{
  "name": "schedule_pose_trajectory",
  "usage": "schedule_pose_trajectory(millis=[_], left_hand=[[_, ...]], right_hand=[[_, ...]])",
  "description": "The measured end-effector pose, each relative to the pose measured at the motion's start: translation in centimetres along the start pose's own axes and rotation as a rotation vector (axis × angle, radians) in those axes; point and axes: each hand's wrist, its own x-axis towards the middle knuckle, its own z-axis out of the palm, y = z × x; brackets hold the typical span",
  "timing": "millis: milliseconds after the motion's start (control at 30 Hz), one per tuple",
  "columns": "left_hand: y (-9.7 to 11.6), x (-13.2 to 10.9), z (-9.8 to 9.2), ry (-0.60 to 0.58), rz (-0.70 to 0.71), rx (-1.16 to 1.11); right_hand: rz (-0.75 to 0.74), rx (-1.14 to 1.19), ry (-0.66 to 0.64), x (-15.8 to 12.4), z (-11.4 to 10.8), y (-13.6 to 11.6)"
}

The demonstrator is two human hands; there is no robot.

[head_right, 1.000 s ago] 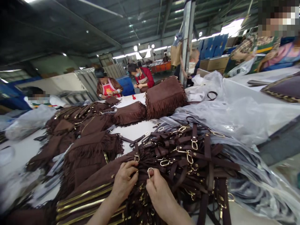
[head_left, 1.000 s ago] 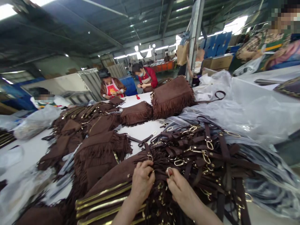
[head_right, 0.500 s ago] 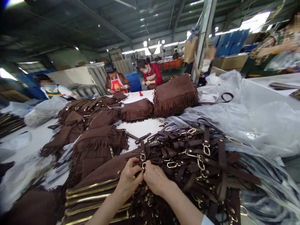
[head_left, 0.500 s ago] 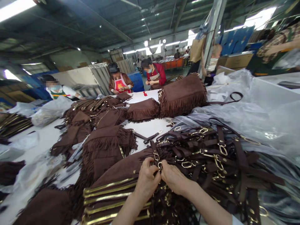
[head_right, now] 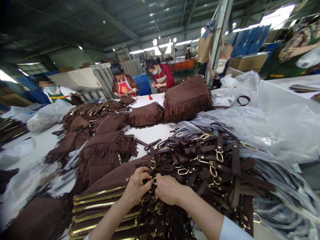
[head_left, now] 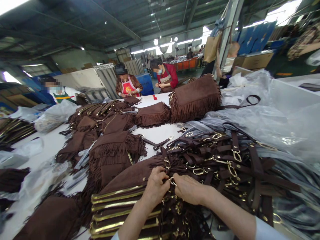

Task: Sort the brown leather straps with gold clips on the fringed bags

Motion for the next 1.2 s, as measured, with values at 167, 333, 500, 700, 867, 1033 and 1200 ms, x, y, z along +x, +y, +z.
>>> schedule_pose_trajectory(millis=[167, 333, 500, 700, 867, 1033, 1200], left_hand=[[0.1, -0.5, -0.5, 0.117, 0.059, 0.039], [1.1, -1.3, -1.3, 0.184, 0.327, 0.386], [0.5, -1.7, -1.4, 0.019, 0.252, 0.432], [-1.3, -2.0, -1.7, -0.053, 0.043, 0.064], [-0.5, -1.2, -3.0, -0.158, -0.057, -0.047], [0.6, -1.8, -4.0, -0.299, -0.038, -0.123], [1.1, -2.8, -2.7, -0.224, -0.064, 0.028]], right_hand=[[-0.051, -0.031, 0.029, 2.1, -4.6, 1.0], [-0.174, -0.129, 0.168, 4.6, -7.0, -0.2], [-0.256, -0.198, 0.267, 5.2, -5.7, -0.6], [-0.130, -0.122, 0.320, 5.1, -3.2, 1.3], [-0.057, -0.070, 0.354, 4.1, -2.0, 1.7], [-0.181, 0.087, 0.496, -0.1, 0.8, 0.2], [-0.233, 0.369, 0.435, -2.4, 3.3, -0.5]])
